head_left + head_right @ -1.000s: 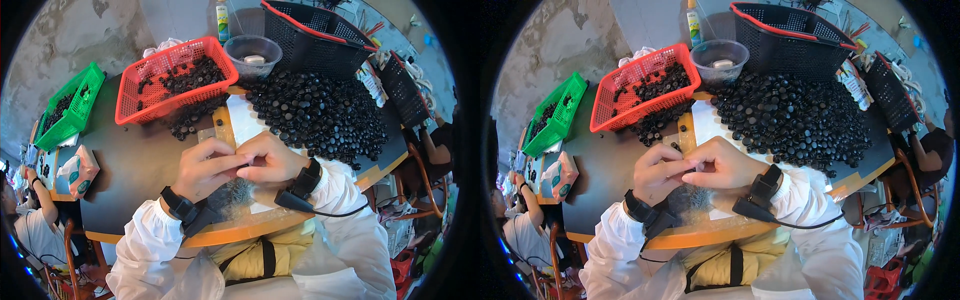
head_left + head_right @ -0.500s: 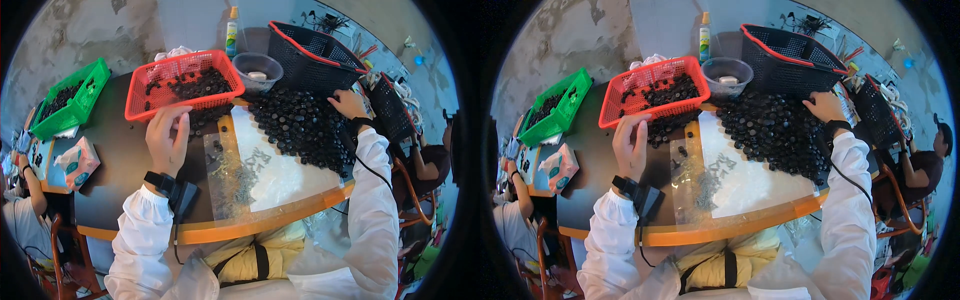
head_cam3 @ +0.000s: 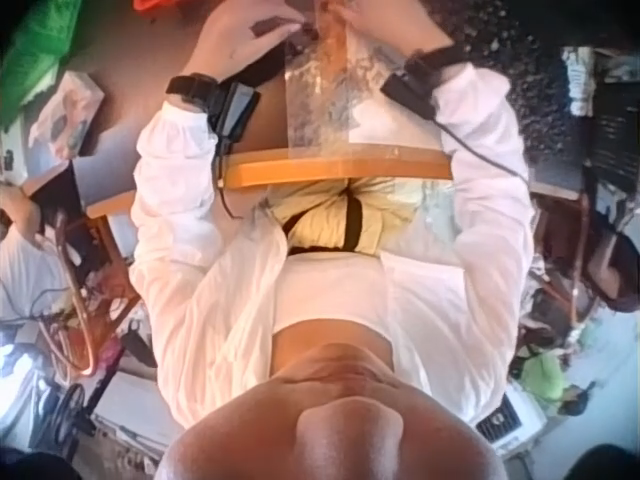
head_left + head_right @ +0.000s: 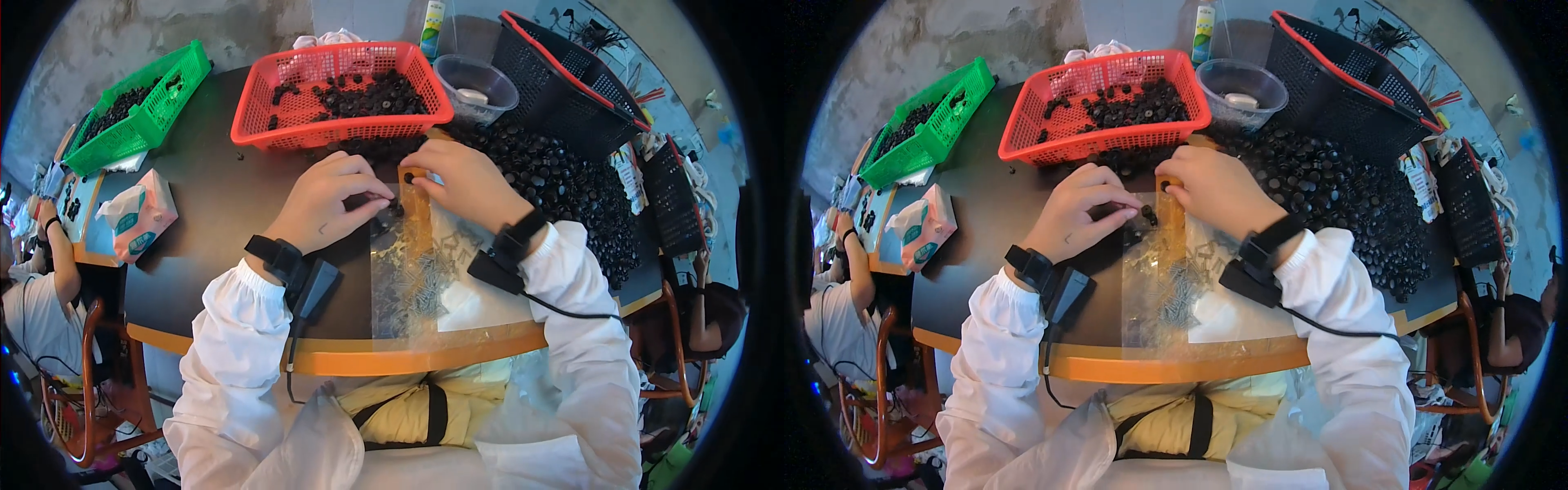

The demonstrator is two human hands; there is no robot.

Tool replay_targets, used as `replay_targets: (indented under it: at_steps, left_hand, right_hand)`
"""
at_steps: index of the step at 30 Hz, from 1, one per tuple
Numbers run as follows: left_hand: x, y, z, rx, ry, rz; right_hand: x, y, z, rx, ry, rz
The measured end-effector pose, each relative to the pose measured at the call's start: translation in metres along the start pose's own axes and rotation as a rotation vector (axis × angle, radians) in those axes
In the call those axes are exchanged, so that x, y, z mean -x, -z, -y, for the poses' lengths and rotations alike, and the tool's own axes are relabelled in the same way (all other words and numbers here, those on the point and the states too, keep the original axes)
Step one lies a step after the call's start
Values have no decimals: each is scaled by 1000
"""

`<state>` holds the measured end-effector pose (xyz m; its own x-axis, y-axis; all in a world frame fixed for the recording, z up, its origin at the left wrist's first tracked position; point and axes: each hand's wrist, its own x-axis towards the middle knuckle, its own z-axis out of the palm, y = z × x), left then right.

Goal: Manually assemble plastic shoe hardware parts and buttons by joining components together.

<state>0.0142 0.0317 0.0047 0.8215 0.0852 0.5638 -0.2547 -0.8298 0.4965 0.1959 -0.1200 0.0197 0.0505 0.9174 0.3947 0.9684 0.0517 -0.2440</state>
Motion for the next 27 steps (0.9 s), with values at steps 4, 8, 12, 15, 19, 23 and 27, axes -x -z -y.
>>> replay_targets:
  at_steps: [4, 8, 12, 15, 19, 23, 27]
  left_hand:
    - [-1, -4, 1, -7, -60, 97]
    - [-1, -12, -8, 5, -128, 147]
    - [2, -20, -13, -61, -167, 143]
    - [3, -25, -15, -137, -150, 167]
    - [2, -32, -16, -158, -139, 154]
    - [-2, -29, -23, 12, 74, 7]
    - [-1, -29, -30, 169, 108, -130]
  right_hand:
    - [-3, -17, -12, -66, 54, 34]
    - [3, 3, -8, -135, -19, 96]
    - [16, 25, 17, -407, -281, 48]
    - [30, 25, 24, -770, -449, 61]
    - [44, 8, 20, -1051, -480, 48]
    - [50, -1, 23, -1339, -649, 61]
    - [51, -6, 27, -1450, -661, 39]
